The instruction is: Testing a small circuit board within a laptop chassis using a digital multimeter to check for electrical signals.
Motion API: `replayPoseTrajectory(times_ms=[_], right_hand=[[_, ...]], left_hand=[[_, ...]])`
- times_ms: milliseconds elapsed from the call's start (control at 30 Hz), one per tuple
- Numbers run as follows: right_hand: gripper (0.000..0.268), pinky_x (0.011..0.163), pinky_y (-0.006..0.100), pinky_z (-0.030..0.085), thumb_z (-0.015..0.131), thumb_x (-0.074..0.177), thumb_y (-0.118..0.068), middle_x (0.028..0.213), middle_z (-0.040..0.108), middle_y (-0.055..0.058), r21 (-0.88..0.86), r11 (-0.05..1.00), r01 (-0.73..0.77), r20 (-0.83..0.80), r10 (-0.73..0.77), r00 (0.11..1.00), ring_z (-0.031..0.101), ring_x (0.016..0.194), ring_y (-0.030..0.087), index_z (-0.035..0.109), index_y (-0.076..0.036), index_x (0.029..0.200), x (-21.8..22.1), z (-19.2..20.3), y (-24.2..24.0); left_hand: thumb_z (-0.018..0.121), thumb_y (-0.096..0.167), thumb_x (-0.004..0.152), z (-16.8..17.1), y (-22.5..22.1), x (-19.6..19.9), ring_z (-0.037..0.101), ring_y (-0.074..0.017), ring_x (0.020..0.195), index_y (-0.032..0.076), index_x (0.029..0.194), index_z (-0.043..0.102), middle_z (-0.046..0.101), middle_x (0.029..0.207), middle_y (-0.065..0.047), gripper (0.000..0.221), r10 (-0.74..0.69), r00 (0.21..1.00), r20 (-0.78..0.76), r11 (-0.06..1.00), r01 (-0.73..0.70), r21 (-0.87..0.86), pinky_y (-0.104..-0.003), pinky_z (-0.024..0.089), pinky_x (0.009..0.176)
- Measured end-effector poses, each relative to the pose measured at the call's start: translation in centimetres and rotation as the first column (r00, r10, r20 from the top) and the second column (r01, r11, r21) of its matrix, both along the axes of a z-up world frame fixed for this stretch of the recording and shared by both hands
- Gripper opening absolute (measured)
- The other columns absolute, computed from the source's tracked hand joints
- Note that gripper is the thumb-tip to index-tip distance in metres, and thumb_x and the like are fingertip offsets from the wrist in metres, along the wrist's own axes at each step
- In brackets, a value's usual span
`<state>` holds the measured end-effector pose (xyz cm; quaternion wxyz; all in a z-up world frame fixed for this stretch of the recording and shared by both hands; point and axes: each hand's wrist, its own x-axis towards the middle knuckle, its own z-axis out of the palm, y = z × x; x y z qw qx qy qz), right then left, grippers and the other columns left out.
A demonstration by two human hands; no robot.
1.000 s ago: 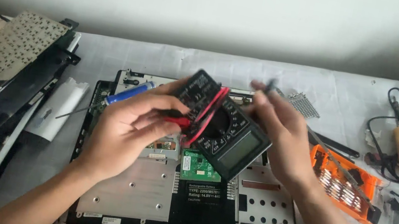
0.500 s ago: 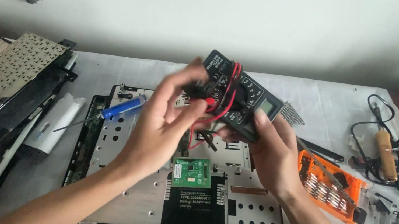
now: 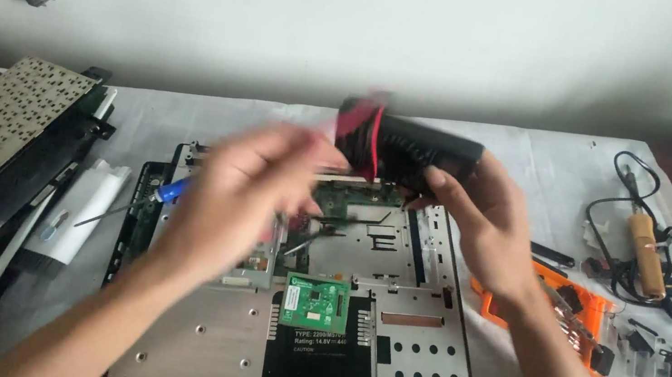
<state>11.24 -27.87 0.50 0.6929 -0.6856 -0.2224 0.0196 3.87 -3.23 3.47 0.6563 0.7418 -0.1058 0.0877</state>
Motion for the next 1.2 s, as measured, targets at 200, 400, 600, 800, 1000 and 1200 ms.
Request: replayPoseTrajectory(times_ms=[200,400,600,800,1000,1200], right_hand=[[0.043,0.072,0.037,0.060,0.069,0.094,-0.024,0.114,0.073,0.015,0.169,0.970,-0.177,-0.101,0.196,0.975,0.070,0.092,0.026,0.063,0.002,0.128,1.0,-0.7,-2.6],[0.035,0.079,0.034,0.063,0.057,0.103,-0.018,0.116,0.070,0.026,0.510,0.860,-0.002,-0.275,0.165,0.947,0.074,0.092,0.037,0.061,0.011,0.123,0.8,-0.2,-0.8],[0.037,0.079,0.033,0.064,0.055,0.103,-0.018,0.112,0.070,0.027,0.434,0.872,0.228,-0.413,-0.033,0.910,0.074,0.088,0.037,0.056,0.011,0.125,1.2,0.0,-0.1],[0.034,0.066,0.032,0.062,0.061,0.099,-0.022,0.101,0.073,0.016,0.427,0.889,0.166,-0.382,0.011,0.924,0.069,0.068,0.025,0.064,0.005,0.120,1.5,-0.9,-0.1],[0.040,0.066,0.032,0.064,0.065,0.094,-0.016,0.107,0.072,0.029,0.375,0.926,0.043,-0.431,0.133,0.893,0.075,0.077,0.035,0.056,0.008,0.125,-0.4,-0.7,1.3],[0.030,0.088,0.043,0.063,0.065,0.087,-0.006,0.123,0.067,0.037,0.288,0.957,0.043,-0.567,0.135,0.812,0.075,0.097,0.052,0.048,0.007,0.108,-1.6,-0.3,2.5]], left_hand=[[0.052,0.040,0.105,0.3,2.0,1.4,0.025,-0.0036,0.050,0.013,0.098,0.063,0.034,0.060,0.005,0.030,0.258,0.963,-0.080,0.898,-0.269,-0.349,-0.020,0.017,0.041],[0.055,0.044,0.102,1.7,4.3,0.2,0.028,-0.0033,0.045,0.011,0.100,0.064,0.041,0.055,0.004,0.034,0.275,0.961,0.032,0.914,-0.251,-0.318,-0.020,0.017,0.042],[0.055,0.049,0.102,3.3,7.7,-1.6,0.026,-0.0032,0.043,0.019,0.106,0.059,0.039,0.056,0.006,0.031,0.301,0.945,0.128,0.915,-0.248,-0.318,-0.021,0.015,0.040],[0.047,0.035,0.118,0.1,14.3,-1.1,0.035,0.0015,0.056,0.022,0.125,0.054,0.051,0.087,0.005,0.016,0.591,0.807,-0.009,0.796,-0.584,-0.159,-0.014,0.021,0.050],[0.070,0.025,0.098,-2.6,13.9,0.5,0.058,-0.0003,0.081,0.014,0.149,0.052,0.070,0.113,0.008,0.055,0.601,0.786,-0.145,0.786,-0.614,-0.069,-0.015,0.040,0.068],[0.065,0.039,0.091,-1.2,10.2,-0.3,0.042,-0.0209,0.148,0.017,0.152,0.046,0.047,0.157,-0.017,0.068,0.654,0.737,-0.168,0.745,-0.591,0.309,-0.039,0.043,0.104]])
